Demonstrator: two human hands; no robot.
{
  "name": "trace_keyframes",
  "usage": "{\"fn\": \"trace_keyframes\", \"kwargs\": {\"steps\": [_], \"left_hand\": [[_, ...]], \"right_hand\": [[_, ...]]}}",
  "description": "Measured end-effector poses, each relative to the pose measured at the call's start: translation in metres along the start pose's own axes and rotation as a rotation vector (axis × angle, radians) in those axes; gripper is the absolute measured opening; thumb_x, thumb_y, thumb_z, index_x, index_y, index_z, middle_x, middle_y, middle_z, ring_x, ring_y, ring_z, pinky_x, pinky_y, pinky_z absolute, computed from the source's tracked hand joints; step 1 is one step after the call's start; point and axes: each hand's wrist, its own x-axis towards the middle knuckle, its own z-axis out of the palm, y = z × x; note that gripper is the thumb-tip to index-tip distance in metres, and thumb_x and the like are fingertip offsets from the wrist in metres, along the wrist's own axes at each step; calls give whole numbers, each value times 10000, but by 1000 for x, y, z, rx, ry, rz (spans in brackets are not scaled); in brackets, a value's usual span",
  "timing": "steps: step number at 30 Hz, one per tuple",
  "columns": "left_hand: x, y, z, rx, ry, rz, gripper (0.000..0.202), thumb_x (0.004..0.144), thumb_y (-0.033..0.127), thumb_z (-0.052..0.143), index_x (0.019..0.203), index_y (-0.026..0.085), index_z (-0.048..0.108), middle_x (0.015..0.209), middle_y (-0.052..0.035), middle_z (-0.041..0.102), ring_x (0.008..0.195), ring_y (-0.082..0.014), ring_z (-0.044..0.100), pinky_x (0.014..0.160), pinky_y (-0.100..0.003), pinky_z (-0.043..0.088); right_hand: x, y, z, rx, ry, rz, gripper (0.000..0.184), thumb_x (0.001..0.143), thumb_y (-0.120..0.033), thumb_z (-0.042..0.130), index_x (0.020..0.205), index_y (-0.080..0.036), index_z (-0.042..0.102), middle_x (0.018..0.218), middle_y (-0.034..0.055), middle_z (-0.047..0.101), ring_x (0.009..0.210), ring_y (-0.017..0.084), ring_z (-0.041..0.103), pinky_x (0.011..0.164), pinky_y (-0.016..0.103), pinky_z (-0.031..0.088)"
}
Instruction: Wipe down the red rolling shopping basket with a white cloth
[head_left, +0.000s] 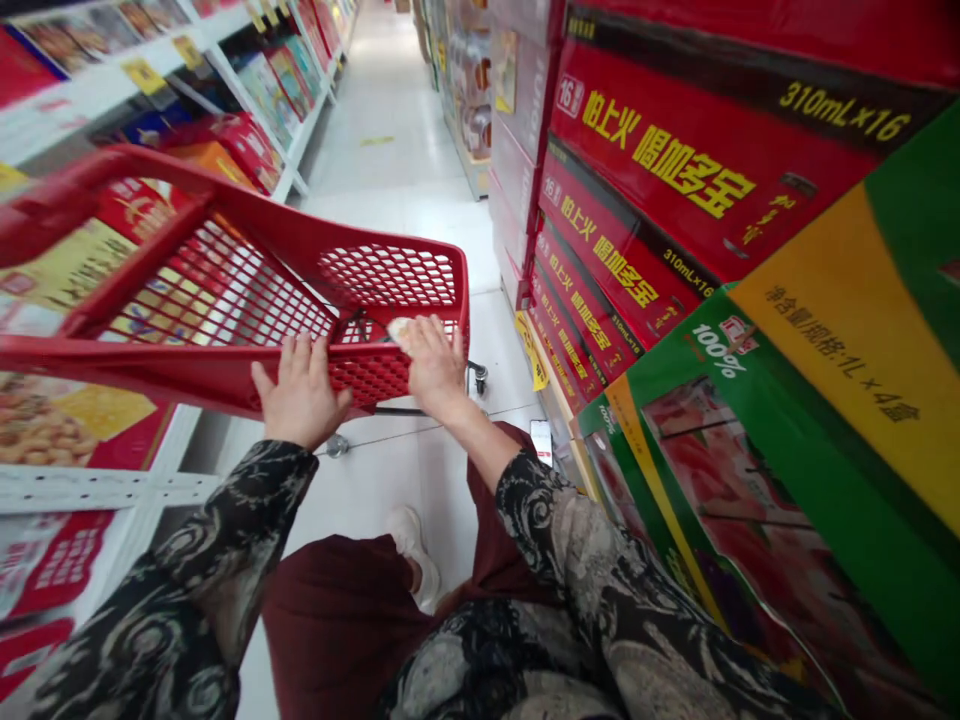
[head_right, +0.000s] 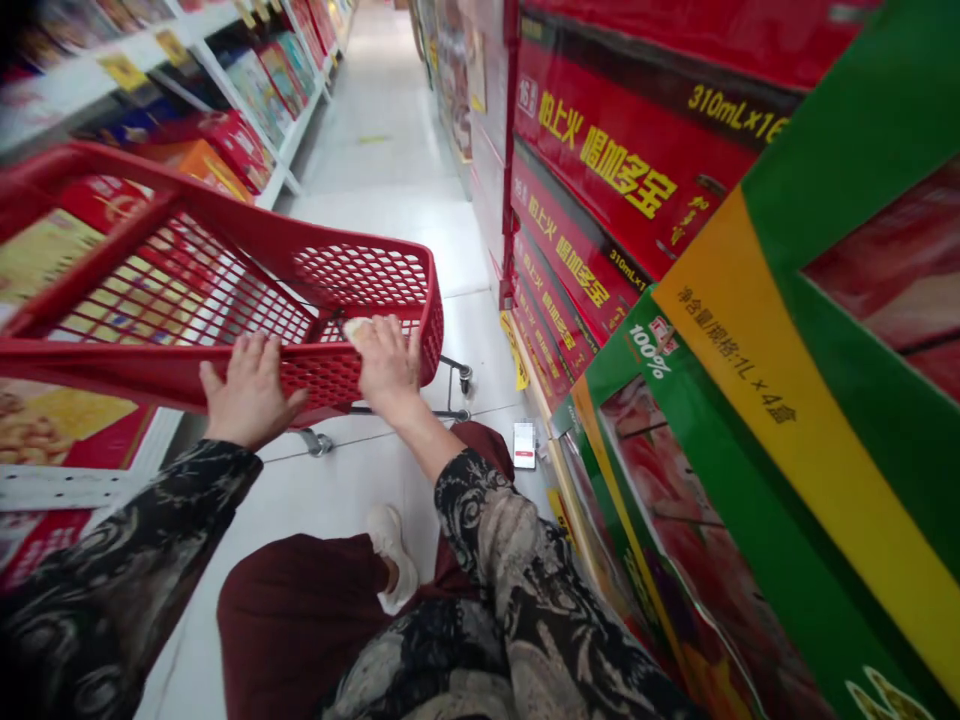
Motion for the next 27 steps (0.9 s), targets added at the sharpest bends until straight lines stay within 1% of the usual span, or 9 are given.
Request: {"fn": "trace_keyframes", "kwargs": {"steps": [2, 5, 7, 11, 14, 18, 23, 25, 27], "left_hand": [[-3, -11, -3, 16, -6, -66, 683, 789, 318, 421, 1384, 51, 218, 1473, -187, 213, 1367, -288, 152, 1062, -583, 121], [-7, -20, -2, 61, -14, -53, 690, 759, 273, 437, 1391, 85, 233, 1473, -168, 226, 1371, -276, 154, 1068, -582, 107], [-9, -20, 1, 80, -6, -57, 708, 741, 265, 447, 1395, 95, 233, 1475, -155, 228, 1371, -277, 154, 1065, -585, 120], [-16, -13, 4, 77, 17, -36, 716, 714, 240, 441, 1393, 110, 257, 1475, -132, 236, 1373, -275, 151, 1069, -574, 137], [-22, -9, 6, 53, 38, -25, 714, 705, 219, 429, 1392, 117, 266, 1477, -118, 236, 1373, -269, 153, 1071, -574, 132], [-27, -7, 7, 8, 70, -22, 699, 708, 198, 417, 1390, 133, 276, 1482, -94, 230, 1376, -254, 145, 1079, -570, 104], [-27, 0, 10, -38, 81, -11, 673, 733, 180, 394, 1393, 135, 270, 1482, -99, 234, 1371, -264, 160, 1079, -572, 108], [-26, 4, 12, -49, 85, -18, 655, 748, 182, 387, 1391, 131, 274, 1482, -105, 233, 1371, -273, 156, 1078, -570, 113], [-26, 8, 12, -60, 90, -25, 642, 754, 185, 385, 1386, 131, 286, 1483, -108, 231, 1371, -279, 151, 1078, -568, 114]], "right_hand": [[0, 16, -5, 7, 52, 61, 535, 796, -71, 351, 1326, -132, 388, 1412, 104, 363, 1338, 222, 209, 1086, 505, 102], [-1, 23, -9, -6, 84, 109, 578, 758, -43, 347, 1330, -117, 389, 1406, 126, 368, 1329, 230, 232, 1079, 505, 113], [-3, 14, -6, -25, 67, 77, 583, 749, -46, 361, 1328, -110, 397, 1400, 132, 378, 1329, 233, 237, 1080, 483, 129], [-5, -19, 8, -46, -14, -69, 577, 751, -68, 390, 1325, -118, 410, 1403, 124, 379, 1328, 236, 249, 1079, 458, 155], [-5, -28, 14, -74, -27, -132, 571, 758, -65, 378, 1324, -133, 417, 1399, 110, 391, 1327, 228, 256, 1080, 461, 148], [-10, -5, 4, -146, 21, -114, 560, 764, -67, 361, 1317, -125, 423, 1397, 98, 396, 1327, 221, 261, 1086, 471, 129], [-22, 34, -16, -238, 141, 28, 559, 754, -63, 345, 1306, -86, 429, 1387, 133, 399, 1323, 241, 269, 1081, 488, 156], [-23, 34, -15, -252, 161, 44, 557, 759, -71, 345, 1311, -89, 422, 1385, 140, 399, 1322, 246, 275, 1076, 487, 174], [-22, 24, -8, -257, 148, 17, 560, 757, -78, 357, 1313, -96, 421, 1385, 135, 401, 1321, 246, 277, 1074, 477, 186]]}}
